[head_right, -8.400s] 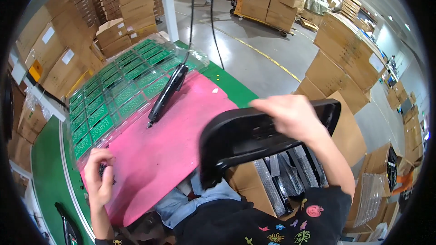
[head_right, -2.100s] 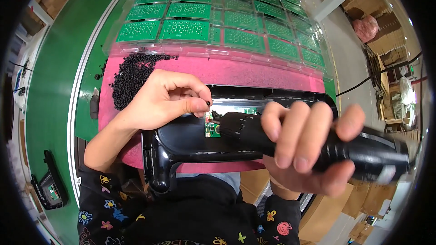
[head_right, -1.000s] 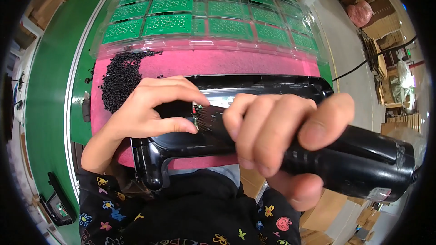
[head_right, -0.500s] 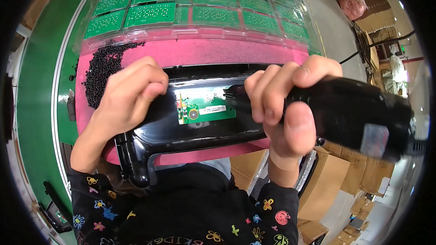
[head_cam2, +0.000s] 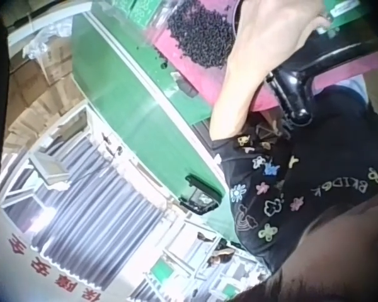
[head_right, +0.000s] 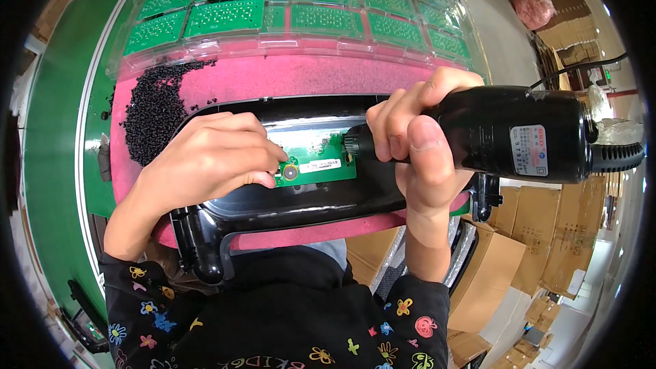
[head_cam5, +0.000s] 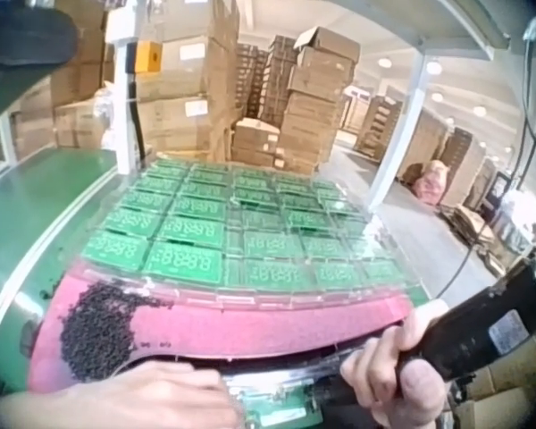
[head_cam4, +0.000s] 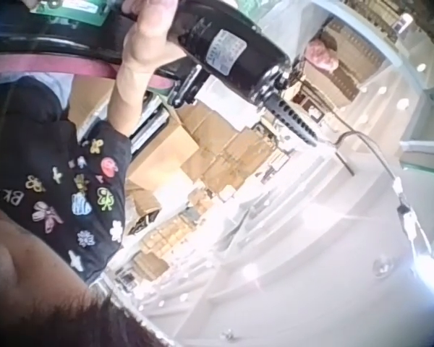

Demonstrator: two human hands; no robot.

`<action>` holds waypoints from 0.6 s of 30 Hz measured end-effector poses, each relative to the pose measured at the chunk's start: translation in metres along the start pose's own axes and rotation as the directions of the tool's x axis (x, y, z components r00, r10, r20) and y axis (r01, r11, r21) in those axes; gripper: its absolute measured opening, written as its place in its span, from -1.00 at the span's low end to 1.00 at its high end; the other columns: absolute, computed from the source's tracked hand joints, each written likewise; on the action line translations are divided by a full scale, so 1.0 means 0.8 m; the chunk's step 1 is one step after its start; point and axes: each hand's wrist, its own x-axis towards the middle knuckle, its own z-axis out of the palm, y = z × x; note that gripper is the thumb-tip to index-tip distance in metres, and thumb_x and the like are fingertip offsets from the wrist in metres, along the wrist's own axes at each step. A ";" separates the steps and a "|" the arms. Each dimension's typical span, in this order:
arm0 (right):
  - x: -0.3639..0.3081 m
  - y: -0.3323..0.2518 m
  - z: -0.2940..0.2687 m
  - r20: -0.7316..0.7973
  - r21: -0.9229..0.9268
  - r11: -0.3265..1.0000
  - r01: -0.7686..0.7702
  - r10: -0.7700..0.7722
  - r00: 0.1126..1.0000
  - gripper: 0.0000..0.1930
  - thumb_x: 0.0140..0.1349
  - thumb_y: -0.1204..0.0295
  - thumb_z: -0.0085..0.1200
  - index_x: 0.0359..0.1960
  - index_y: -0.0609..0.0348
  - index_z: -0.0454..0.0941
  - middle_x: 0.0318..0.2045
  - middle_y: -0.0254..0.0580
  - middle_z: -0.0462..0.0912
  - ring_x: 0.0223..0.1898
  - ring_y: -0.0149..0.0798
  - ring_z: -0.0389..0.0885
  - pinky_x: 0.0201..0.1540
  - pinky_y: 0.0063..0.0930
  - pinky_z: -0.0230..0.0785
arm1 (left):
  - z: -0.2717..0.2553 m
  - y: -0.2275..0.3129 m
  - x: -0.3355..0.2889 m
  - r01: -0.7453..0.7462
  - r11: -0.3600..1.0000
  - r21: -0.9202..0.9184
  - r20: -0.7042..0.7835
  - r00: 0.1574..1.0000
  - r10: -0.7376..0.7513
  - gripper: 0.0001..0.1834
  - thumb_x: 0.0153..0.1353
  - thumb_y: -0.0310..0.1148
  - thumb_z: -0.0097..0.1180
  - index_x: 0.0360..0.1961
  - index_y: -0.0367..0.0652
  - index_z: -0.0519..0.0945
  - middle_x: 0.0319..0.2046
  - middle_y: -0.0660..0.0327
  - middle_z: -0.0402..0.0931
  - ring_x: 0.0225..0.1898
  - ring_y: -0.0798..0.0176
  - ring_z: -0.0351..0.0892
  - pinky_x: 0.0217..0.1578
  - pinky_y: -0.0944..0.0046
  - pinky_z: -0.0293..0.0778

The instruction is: Assemble circuit boards into plastic housings using an electric screwdriver on a factory floor.

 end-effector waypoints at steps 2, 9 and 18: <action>0.001 0.001 0.002 0.002 0.000 1.000 -0.012 0.012 1.000 -0.72 0.26 0.24 0.04 -0.12 0.03 0.28 -0.65 -0.43 0.28 -0.67 -0.45 0.23 -0.47 -0.46 0.12 | 0.002 0.002 -0.003 0.048 0.998 0.050 0.075 0.996 -0.052 -0.76 -0.04 -0.27 0.32 -0.40 -0.20 0.63 -0.44 0.26 0.63 -0.45 0.19 0.57 -0.41 0.21 0.48; 0.007 0.003 0.010 -0.022 -0.043 0.998 -0.050 0.050 0.999 -0.71 0.23 0.24 0.06 -0.14 0.04 0.28 -0.66 -0.44 0.28 -0.68 -0.47 0.22 -0.46 -0.47 0.12 | 0.000 0.007 -0.004 0.287 0.956 0.063 0.187 0.937 -0.294 -0.83 -0.01 -0.32 0.31 -0.38 -0.13 0.67 -0.38 0.29 0.69 -0.41 0.20 0.67 -0.42 0.24 0.51; 0.012 0.014 0.014 0.025 0.035 0.999 -0.033 0.032 0.999 -0.69 0.19 0.44 0.07 -0.09 0.16 0.25 -0.64 -0.32 0.33 -0.68 -0.43 0.29 -0.62 -0.51 0.20 | -0.003 0.006 -0.007 0.312 0.950 0.007 0.157 0.938 -0.309 -0.89 0.00 -0.39 0.31 -0.45 -0.16 0.67 -0.32 0.25 0.70 -0.43 0.17 0.68 -0.47 0.27 0.54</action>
